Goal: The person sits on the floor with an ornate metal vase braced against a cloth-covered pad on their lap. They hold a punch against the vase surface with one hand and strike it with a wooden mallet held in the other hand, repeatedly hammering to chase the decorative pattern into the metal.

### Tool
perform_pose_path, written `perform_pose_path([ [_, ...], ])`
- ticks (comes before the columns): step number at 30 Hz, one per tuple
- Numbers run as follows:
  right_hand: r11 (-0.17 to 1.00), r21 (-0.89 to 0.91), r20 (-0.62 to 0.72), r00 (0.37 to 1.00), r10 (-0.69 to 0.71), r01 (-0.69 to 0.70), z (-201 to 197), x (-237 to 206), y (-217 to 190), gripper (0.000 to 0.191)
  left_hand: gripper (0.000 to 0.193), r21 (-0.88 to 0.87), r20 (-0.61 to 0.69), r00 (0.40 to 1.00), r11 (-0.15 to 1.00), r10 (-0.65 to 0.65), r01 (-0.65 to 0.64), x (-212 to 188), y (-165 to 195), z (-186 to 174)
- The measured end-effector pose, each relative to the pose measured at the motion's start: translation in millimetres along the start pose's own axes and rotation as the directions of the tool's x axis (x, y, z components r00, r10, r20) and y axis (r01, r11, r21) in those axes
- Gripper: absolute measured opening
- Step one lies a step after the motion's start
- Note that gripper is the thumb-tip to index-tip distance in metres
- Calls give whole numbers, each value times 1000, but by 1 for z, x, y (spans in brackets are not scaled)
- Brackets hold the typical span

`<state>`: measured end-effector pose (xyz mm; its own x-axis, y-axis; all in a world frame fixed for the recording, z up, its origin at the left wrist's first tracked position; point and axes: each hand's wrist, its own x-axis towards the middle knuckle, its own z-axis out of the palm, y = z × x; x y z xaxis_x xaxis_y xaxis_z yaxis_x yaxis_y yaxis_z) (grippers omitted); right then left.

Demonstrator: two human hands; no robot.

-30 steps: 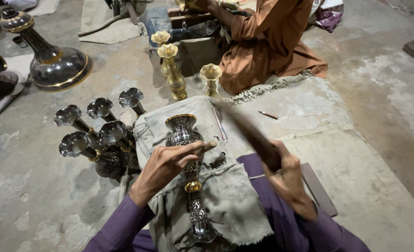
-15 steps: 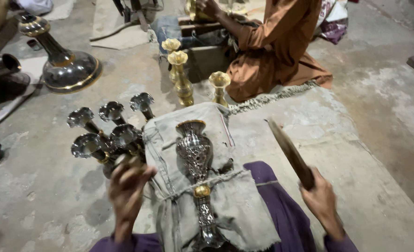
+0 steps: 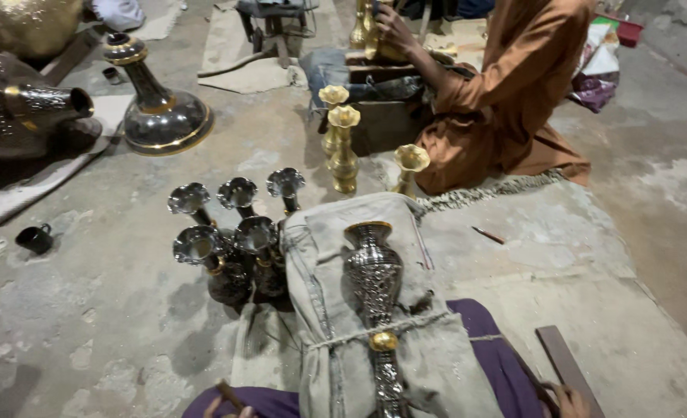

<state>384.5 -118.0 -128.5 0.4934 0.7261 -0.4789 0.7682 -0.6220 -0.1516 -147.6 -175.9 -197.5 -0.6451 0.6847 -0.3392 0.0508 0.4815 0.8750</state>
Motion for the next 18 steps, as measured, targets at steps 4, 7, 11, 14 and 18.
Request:
perform_pose_path([
  [4,988,156,14,1000,3,-5,-1,1,4,65,65,51,42,998,998,-37,35,-1,-1,8],
  [7,964,267,0,1000,-8,7,7,3,10,66,66,75,63,997,996,-46,41,3,-5,13],
  [11,925,379,-21,1000,-8,16,25,4,26,67,67,93,89,995,995,-44,35,10,-13,14],
  [14,897,440,-37,999,-13,27,35,9,34,68,68,95,92,995,995,-43,35,14,-17,13],
  [18,858,512,-50,999,-21,44,40,10,39,70,69,104,84,996,994,-41,32,15,-17,12],
])
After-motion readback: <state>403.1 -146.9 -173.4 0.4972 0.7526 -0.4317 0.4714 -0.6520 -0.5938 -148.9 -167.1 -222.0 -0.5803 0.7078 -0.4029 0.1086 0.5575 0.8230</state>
